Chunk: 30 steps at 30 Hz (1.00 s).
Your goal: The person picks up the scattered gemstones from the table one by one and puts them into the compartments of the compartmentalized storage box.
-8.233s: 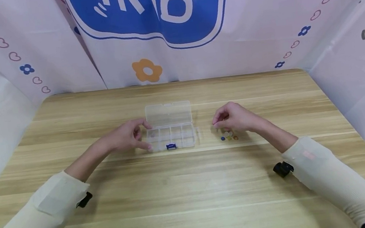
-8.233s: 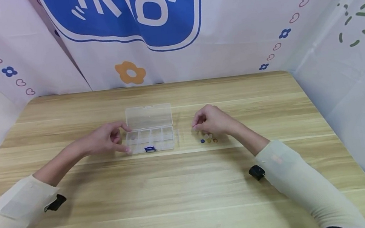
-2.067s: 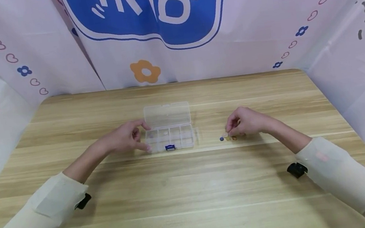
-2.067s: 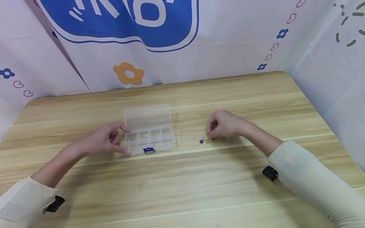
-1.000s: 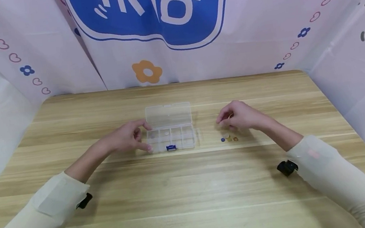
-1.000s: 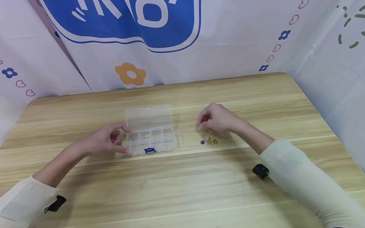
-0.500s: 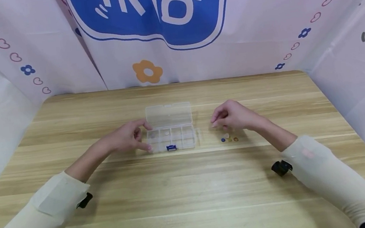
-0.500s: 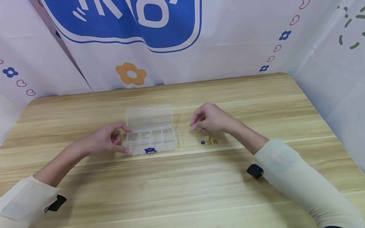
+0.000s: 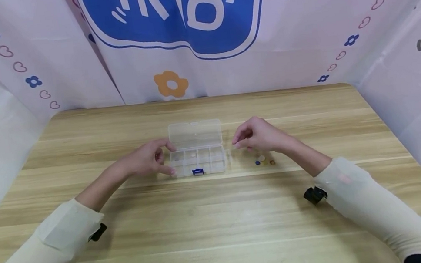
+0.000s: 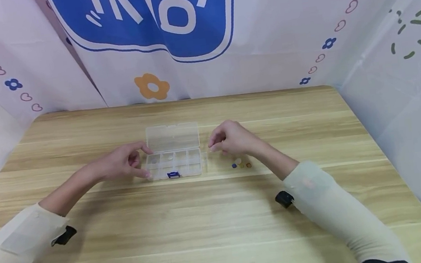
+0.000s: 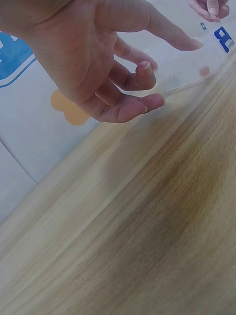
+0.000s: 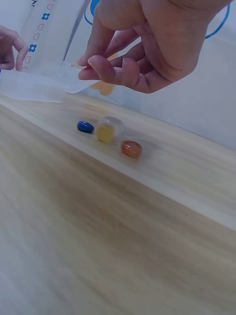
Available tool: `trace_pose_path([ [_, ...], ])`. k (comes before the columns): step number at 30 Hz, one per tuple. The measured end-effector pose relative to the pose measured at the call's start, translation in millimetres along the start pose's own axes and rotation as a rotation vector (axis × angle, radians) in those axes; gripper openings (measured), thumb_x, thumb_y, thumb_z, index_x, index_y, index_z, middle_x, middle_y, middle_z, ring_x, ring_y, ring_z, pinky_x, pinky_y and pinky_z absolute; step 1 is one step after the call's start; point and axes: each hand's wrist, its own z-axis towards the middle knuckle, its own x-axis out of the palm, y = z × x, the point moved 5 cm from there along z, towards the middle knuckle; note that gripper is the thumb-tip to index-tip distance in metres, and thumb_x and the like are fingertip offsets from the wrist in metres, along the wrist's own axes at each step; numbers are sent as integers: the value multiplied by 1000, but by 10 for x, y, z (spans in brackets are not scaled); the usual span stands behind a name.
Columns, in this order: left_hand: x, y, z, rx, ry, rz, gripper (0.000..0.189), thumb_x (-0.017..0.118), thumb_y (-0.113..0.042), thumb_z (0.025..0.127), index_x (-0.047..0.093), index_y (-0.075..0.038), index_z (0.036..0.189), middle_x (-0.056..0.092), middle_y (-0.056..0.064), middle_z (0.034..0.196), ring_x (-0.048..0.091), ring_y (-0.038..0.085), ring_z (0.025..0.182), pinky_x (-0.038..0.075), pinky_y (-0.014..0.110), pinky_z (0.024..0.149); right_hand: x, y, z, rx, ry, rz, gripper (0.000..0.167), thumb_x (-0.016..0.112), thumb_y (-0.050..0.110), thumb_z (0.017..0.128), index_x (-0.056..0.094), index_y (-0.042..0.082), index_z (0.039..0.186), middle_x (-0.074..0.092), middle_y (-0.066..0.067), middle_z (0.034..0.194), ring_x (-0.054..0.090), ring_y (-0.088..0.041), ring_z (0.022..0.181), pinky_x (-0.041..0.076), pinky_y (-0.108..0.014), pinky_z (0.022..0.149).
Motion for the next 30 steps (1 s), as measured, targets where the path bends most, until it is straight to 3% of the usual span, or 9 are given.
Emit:
trace_pose_path([
  [12,12,12,7,-4,-6,0,56,85,-12,87,54,6,130,47,2,68,43,15,62,39,27,58,151,130,121,-63,15,9,4,75,2,94,76,-1,96,74,-17,87,64,-36,71,52,-27,60],
  [21,10,30,18,-2,-10,-7,56,85,-10,86,54,6,131,45,1,67,42,14,62,38,25,57,244,214,181,-75,45,30,4,74,1,94,75,-2,95,74,-16,88,66,-30,77,58,-40,70],
  [30,17,23,13,18,-8,-48,58,84,-9,86,53,9,132,44,-1,65,41,12,60,38,24,56,392,335,283,-116,69,48,4,75,1,93,75,-2,94,74,-16,88,66,-29,79,56,-32,67],
])
